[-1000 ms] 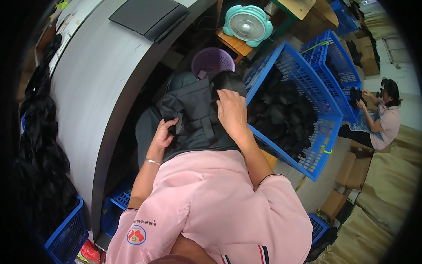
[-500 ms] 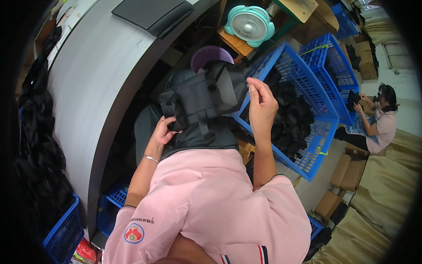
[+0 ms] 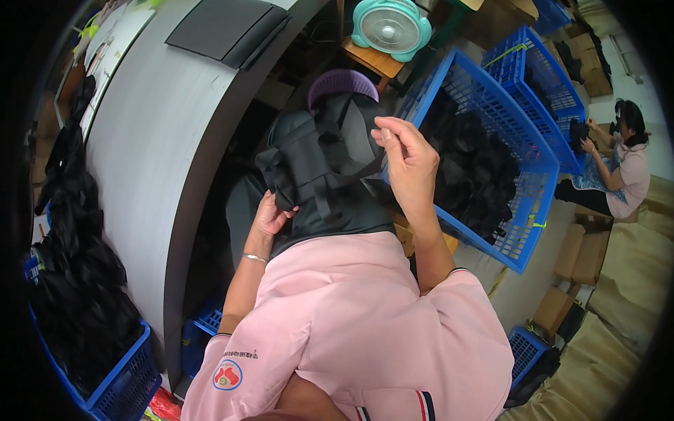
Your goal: Inspecting and sorting black garment pieces at a workstation.
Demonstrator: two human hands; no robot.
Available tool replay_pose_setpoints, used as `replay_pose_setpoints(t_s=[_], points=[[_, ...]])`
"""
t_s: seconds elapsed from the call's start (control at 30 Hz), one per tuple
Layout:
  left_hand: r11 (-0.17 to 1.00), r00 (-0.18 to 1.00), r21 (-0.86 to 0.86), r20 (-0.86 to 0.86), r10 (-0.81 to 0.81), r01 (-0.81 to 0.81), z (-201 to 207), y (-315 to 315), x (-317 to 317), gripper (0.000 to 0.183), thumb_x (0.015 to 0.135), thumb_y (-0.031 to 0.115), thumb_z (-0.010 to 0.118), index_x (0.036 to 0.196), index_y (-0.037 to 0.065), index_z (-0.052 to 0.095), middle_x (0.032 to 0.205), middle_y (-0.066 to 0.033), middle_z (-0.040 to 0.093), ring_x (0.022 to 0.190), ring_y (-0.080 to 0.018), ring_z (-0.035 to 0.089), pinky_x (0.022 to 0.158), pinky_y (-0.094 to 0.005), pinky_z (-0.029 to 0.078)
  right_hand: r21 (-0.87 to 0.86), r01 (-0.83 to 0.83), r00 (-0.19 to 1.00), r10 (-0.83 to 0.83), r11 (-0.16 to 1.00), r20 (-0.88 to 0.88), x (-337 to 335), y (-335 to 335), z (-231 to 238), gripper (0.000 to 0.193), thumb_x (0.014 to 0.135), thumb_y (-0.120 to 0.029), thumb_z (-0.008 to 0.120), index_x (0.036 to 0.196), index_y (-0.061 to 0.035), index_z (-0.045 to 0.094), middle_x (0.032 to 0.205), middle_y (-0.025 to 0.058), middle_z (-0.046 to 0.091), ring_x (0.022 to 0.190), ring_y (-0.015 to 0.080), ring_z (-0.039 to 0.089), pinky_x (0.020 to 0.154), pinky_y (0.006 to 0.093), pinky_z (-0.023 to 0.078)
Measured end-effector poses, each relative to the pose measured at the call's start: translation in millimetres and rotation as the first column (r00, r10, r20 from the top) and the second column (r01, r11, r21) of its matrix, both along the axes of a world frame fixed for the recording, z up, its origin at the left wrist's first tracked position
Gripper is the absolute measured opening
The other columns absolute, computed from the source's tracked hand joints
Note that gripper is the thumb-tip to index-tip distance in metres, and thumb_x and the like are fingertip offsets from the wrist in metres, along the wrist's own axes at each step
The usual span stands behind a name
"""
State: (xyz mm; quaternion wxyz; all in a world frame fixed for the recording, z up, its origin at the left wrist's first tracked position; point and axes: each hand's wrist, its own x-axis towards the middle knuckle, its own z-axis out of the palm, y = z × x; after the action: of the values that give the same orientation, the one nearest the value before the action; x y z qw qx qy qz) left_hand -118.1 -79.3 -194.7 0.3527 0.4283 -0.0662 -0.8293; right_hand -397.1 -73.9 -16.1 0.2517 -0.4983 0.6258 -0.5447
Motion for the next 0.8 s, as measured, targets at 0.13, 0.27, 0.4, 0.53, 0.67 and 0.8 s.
replay_pose_setpoints(t_s=[0.13,0.27,0.4,0.53,0.67,0.8], points=[[1.000,1.000,-0.020,0.017,-0.024,0.025,1.9,-0.9,-1.8,0.029,0.092,0.002,0.057,0.110,0.005,0.035,0.082,-0.0180,0.064,0.061,-0.0297,0.067,0.041,-0.0307,0.047,0.054,-0.026,0.999,0.025,0.998,0.030,2.8,-3.6,6.1,0.017,0.097,-0.004,0.058,0.109,0.0026,0.069,0.106,0.0124,0.071,0.092,0.0174,0.073,0.080,0.0259,0.056],[0.999,0.995,-0.020,0.093,0.040,-0.039,-2.4,2.5,-3.7,0.022,0.093,0.002,0.054,0.109,0.006,0.040,0.082,-0.0153,0.064,0.059,-0.0263,0.064,0.043,-0.0319,0.047,0.133,-0.116,0.993,0.118,0.984,-0.013,12.2,-18.3,12.8,0.024,0.099,-0.005,0.053,0.120,0.0009,0.064,0.111,0.0167,0.070,0.094,0.0211,0.073,0.080,0.0289,0.057],[1.000,0.993,-0.029,0.114,0.009,-0.006,-5.7,1.4,-4.2,0.020,0.095,0.003,0.054,0.109,0.007,0.040,0.082,-0.0135,0.064,0.059,-0.0246,0.062,0.045,-0.0333,0.048,0.243,-0.190,0.970,0.221,0.951,-0.106,13.5,-24.7,2.0,0.033,0.097,0.001,0.048,0.129,0.0010,0.056,0.112,0.0204,0.069,0.095,0.0276,0.071,0.083,0.0346,0.056],[1.000,0.994,-0.028,0.113,-0.004,0.007,0.7,1.5,-6.8,0.018,0.095,0.004,0.057,0.110,0.007,0.047,0.084,-0.0101,0.065,0.060,-0.0221,0.062,0.045,-0.0326,0.048,0.273,-0.224,0.944,0.278,0.936,-0.180,9.4,-26.9,-17.9,0.031,0.093,0.003,0.048,0.123,0.0018,0.058,0.107,0.0234,0.069,0.094,0.0331,0.070,0.085,0.0385,0.054],[0.996,0.998,-0.087,0.066,-0.024,0.030,1.8,1.7,-5.6,0.016,0.094,0.005,0.060,0.109,0.007,0.057,0.085,-0.0065,0.067,0.058,-0.0184,0.062,0.044,-0.0299,0.046,0.353,-0.236,0.927,0.319,0.905,-0.198,7.7,-28.9,-23.4,0.024,0.096,-0.001,0.049,0.117,0.0011,0.059,0.100,0.0240,0.069,0.095,0.0350,0.069,0.084,0.0411,0.052],[0.997,0.996,-0.082,0.092,-0.007,0.015,4.5,2.0,-6.9,0.017,0.094,0.006,0.060,0.111,0.007,0.058,0.086,-0.0059,0.068,0.057,-0.0173,0.061,0.043,-0.0286,0.046,0.358,-0.251,0.934,0.322,0.899,-0.154,9.0,-29.2,-25.6,0.021,0.097,-0.004,0.048,0.115,0.0007,0.059,0.100,0.0238,0.069,0.096,0.0355,0.068,0.083,0.0413,0.052]])
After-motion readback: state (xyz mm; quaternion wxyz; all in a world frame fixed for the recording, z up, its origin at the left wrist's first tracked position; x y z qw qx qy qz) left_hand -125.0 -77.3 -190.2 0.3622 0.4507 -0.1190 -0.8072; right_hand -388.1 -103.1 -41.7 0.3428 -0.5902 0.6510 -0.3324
